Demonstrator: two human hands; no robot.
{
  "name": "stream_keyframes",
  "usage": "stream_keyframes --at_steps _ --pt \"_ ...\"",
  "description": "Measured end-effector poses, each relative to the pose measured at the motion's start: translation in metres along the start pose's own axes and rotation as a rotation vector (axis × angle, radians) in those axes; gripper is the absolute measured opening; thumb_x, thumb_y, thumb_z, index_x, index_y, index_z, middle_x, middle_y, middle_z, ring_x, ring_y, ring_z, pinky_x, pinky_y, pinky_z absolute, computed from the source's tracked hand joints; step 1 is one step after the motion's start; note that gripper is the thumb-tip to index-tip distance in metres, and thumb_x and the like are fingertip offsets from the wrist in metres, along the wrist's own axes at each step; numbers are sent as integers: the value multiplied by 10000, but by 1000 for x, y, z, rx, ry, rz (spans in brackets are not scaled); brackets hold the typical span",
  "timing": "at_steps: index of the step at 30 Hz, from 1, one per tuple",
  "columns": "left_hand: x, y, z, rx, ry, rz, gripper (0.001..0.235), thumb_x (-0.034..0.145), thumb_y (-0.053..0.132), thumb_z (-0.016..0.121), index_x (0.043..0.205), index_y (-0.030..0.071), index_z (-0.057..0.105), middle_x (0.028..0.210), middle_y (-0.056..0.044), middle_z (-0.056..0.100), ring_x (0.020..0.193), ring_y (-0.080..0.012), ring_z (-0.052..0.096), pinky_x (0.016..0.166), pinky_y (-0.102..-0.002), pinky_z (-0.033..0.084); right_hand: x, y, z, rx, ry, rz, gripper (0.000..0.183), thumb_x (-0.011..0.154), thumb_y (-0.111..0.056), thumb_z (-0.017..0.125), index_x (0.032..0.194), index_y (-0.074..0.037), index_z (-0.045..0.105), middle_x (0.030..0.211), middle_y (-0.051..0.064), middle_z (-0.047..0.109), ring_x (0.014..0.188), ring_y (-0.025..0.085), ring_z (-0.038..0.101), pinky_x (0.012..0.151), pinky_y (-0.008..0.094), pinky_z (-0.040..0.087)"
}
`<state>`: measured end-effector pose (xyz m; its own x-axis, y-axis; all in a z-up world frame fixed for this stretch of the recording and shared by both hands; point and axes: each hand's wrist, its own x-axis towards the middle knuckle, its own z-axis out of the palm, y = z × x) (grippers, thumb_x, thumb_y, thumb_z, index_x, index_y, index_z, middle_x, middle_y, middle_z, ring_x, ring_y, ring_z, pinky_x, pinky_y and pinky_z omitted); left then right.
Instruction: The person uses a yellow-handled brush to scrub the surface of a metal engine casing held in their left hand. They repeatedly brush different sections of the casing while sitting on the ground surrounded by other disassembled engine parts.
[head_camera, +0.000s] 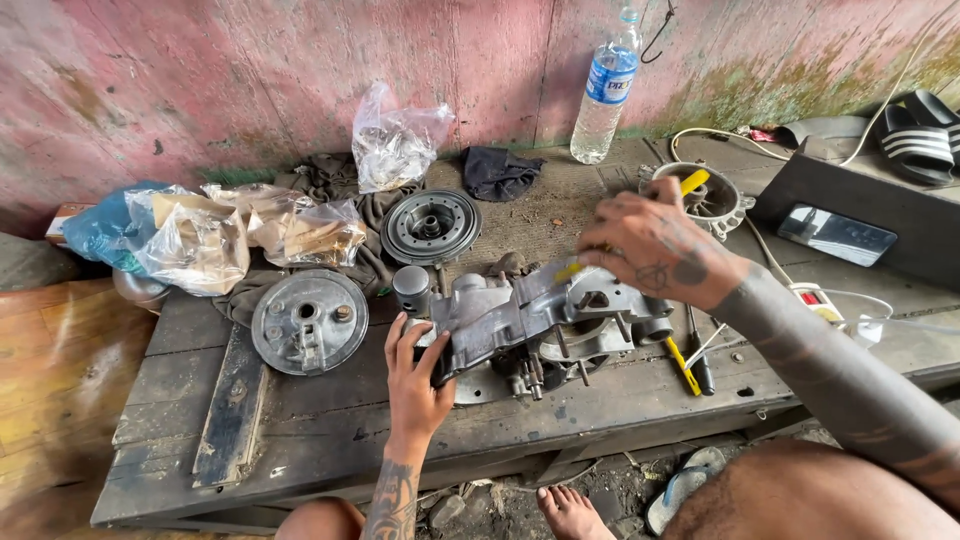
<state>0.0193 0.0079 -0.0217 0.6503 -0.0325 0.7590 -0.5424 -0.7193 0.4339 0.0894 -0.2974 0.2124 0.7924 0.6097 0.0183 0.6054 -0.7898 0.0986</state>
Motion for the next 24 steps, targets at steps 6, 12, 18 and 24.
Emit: stream_keyframes --at_steps 6,12,18,24 --pt "-1 -3 1 9 -8 11 409 802 -21 576 1173 88 710 1311 -85 540 1438 -488 392 960 -578 581 -4 21 7 107 -84 80 307 1013 -520 524 1127 -321 728 843 -50 663 931 159 643 1011 528 345" --pt "-11 -13 6 -80 -32 29 450 829 98 569 1272 85 643 1366 -149 523 1476 -437 334 1180 -656 393 -5 45 22 148 69 -26 313 947 -491 583 1039 -259 772 1218 -28 750 1336 213 571 1083 547 231" --pt "-12 -14 7 -88 -31 6 483 780 77 566 1252 80 671 1364 -130 530 1487 -414 335 1196 -647 383 -3 81 25 15 -56 105 267 930 -558 612 1013 -339 739 886 -150 697 971 121 640 1055 430 226" --pt "-13 -14 6 -86 -38 7 524 769 29 552 1278 101 657 1365 -132 530 1489 -433 336 1213 -656 366 1 58 27 365 -115 -72 321 922 -507 623 983 -226 765 942 -68 750 787 122 671 925 366 339"
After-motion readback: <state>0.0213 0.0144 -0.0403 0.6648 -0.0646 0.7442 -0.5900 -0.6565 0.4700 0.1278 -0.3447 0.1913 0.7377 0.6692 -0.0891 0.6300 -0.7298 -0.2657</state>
